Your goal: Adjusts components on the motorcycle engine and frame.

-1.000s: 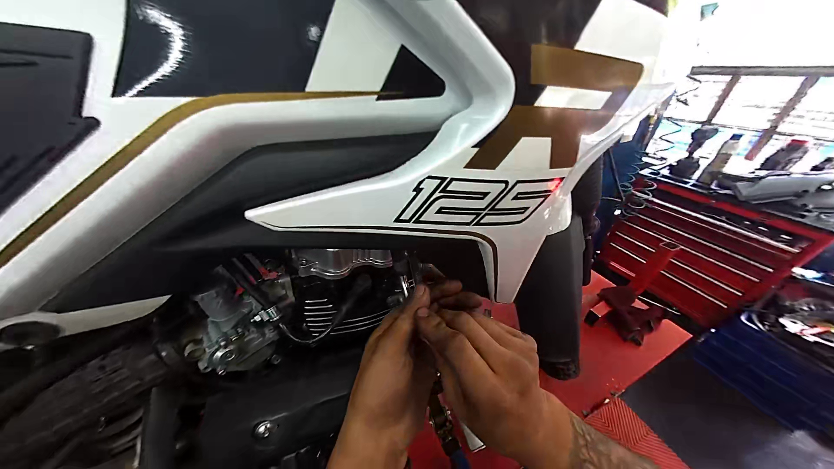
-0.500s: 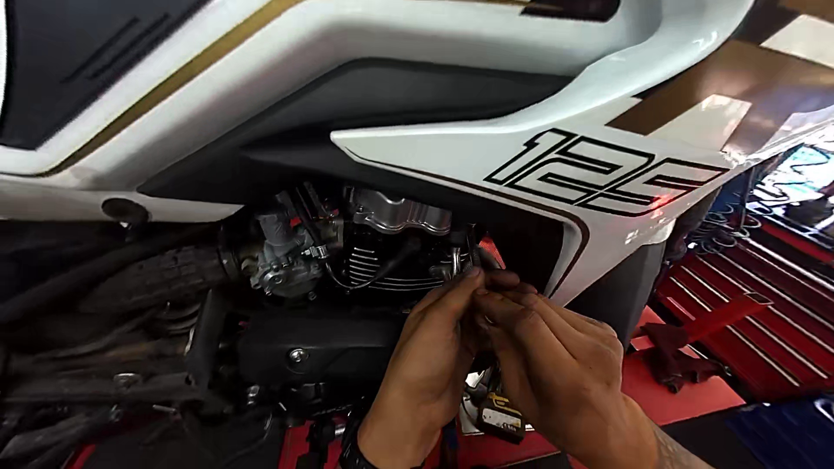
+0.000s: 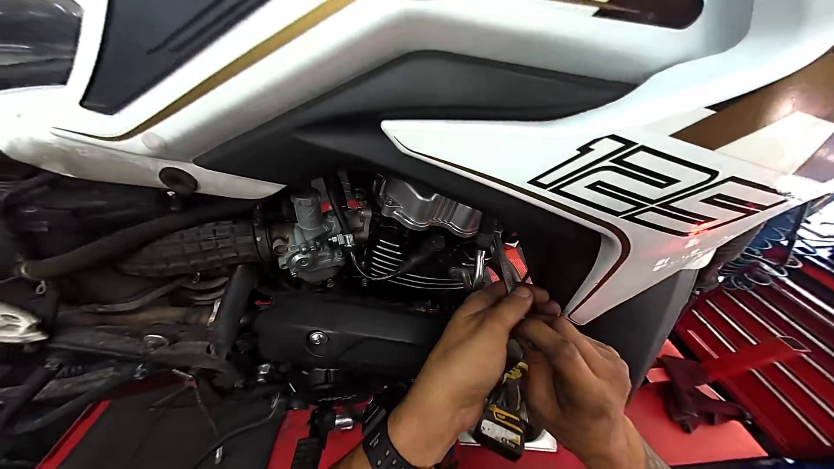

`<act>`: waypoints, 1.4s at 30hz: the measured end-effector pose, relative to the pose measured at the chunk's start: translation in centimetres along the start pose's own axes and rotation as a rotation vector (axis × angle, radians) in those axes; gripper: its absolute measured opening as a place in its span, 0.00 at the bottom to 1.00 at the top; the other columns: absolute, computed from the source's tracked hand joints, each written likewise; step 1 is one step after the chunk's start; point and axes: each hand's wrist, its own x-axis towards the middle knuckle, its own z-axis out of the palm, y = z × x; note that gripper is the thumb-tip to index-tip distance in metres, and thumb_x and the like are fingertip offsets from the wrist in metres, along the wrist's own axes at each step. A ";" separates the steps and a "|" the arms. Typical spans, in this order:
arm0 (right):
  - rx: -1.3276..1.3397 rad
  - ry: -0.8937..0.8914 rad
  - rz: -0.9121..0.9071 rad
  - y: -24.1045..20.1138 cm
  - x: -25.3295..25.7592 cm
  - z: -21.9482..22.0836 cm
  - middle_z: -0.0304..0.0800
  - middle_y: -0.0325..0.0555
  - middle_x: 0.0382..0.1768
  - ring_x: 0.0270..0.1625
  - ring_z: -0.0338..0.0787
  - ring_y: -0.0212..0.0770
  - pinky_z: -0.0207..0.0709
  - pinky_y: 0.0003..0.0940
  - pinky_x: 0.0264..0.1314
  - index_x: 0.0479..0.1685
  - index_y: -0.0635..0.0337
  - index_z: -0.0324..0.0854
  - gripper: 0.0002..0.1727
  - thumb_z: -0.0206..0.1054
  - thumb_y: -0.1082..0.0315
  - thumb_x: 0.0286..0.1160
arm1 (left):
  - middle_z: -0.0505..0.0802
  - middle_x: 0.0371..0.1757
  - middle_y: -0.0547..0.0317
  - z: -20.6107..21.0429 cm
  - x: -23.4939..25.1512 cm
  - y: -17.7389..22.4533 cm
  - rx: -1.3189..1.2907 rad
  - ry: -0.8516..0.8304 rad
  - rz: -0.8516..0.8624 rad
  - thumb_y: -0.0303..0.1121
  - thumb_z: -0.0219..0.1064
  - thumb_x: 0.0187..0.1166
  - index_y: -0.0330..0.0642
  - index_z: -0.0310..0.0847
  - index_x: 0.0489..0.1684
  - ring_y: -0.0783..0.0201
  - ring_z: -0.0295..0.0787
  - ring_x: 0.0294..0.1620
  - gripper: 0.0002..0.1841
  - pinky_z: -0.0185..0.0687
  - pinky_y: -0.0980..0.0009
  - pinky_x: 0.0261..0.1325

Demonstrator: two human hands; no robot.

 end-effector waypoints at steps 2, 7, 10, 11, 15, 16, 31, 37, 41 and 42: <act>-0.009 0.030 0.028 0.8 -0.6 -0.2 0.89 0.43 0.36 0.34 0.89 0.34 0.81 0.28 0.33 0.51 0.51 0.83 0.09 0.58 0.65 0.87 | 0.93 0.53 0.51 0.0 0.1 0.1 0.109 -0.044 0.005 0.40 0.50 0.94 0.38 0.86 0.58 0.61 0.89 0.56 0.19 0.83 0.63 0.66; -0.078 0.162 0.110 1.1 -2.3 0.8 0.90 0.45 0.35 0.34 0.89 0.34 0.82 0.28 0.35 0.50 0.56 0.84 0.10 0.61 0.62 0.82 | 0.92 0.51 0.61 0.3 -0.6 0.1 0.558 -0.051 0.054 0.47 0.59 0.89 0.46 0.81 0.64 0.69 0.89 0.55 0.18 0.87 0.66 0.62; -0.055 0.210 0.181 0.6 -2.9 1.7 0.92 0.44 0.36 0.36 0.90 0.30 0.84 0.25 0.37 0.48 0.57 0.86 0.11 0.64 0.60 0.82 | 0.87 0.67 0.60 0.1 -1.5 0.4 0.873 -0.028 0.100 0.57 0.59 0.86 0.48 0.72 0.81 0.71 0.88 0.63 0.31 0.89 0.65 0.67; -0.053 0.227 0.200 0.5 -3.1 2.0 0.91 0.45 0.36 0.35 0.89 0.30 0.83 0.25 0.37 0.47 0.58 0.87 0.12 0.64 0.60 0.82 | 0.85 0.71 0.60 0.1 -1.8 0.7 0.962 -0.012 0.122 0.58 0.58 0.86 0.48 0.70 0.84 0.71 0.87 0.64 0.33 0.88 0.65 0.67; -0.043 0.302 0.303 0.8 -3.8 3.3 0.92 0.45 0.35 0.35 0.90 0.28 0.85 0.23 0.37 0.44 0.61 0.87 0.14 0.63 0.60 0.82 | 0.83 0.76 0.59 -0.1 -1.6 1.3 1.281 0.018 0.235 0.61 0.55 0.86 0.47 0.67 0.87 0.67 0.83 0.71 0.36 0.82 0.62 0.71; -0.030 0.317 0.326 1.2 -4.2 3.6 0.92 0.46 0.37 0.36 0.90 0.28 0.86 0.24 0.38 0.46 0.62 0.87 0.14 0.63 0.61 0.83 | 0.81 0.79 0.58 -0.2 -1.3 1.3 1.313 -0.010 0.227 0.60 0.54 0.86 0.47 0.67 0.87 0.65 0.81 0.74 0.36 0.80 0.60 0.73; 1.043 0.573 0.994 -2.5 -3.0 4.0 0.91 0.48 0.40 0.39 0.92 0.34 0.90 0.31 0.45 0.60 0.60 0.83 0.14 0.66 0.63 0.83 | 0.84 0.75 0.56 0.2 0.4 -0.3 1.288 0.087 0.321 0.51 0.49 0.92 0.44 0.67 0.86 0.64 0.81 0.74 0.29 0.80 0.61 0.74; 0.999 0.551 1.040 -2.5 -2.8 2.9 0.92 0.49 0.38 0.38 0.92 0.35 0.90 0.31 0.44 0.58 0.62 0.85 0.13 0.67 0.67 0.80 | 0.87 0.69 0.62 0.1 0.1 0.1 1.196 0.074 0.315 0.50 0.51 0.92 0.47 0.73 0.80 0.69 0.84 0.67 0.25 0.83 0.63 0.69; 1.023 0.506 0.993 -2.1 -3.0 2.3 0.93 0.48 0.38 0.38 0.93 0.34 0.90 0.30 0.45 0.56 0.60 0.87 0.13 0.72 0.67 0.76 | 0.85 0.71 0.61 0.1 -0.1 0.2 1.166 0.085 0.304 0.50 0.51 0.92 0.47 0.71 0.83 0.70 0.84 0.68 0.26 0.83 0.65 0.69; 1.048 0.494 0.978 -2.0 -3.1 2.1 0.93 0.48 0.38 0.38 0.93 0.34 0.91 0.31 0.44 0.56 0.60 0.88 0.14 0.75 0.66 0.74 | 0.85 0.71 0.60 0.1 -0.1 0.1 1.163 0.090 0.305 0.50 0.51 0.92 0.47 0.70 0.84 0.70 0.85 0.66 0.27 0.84 0.65 0.68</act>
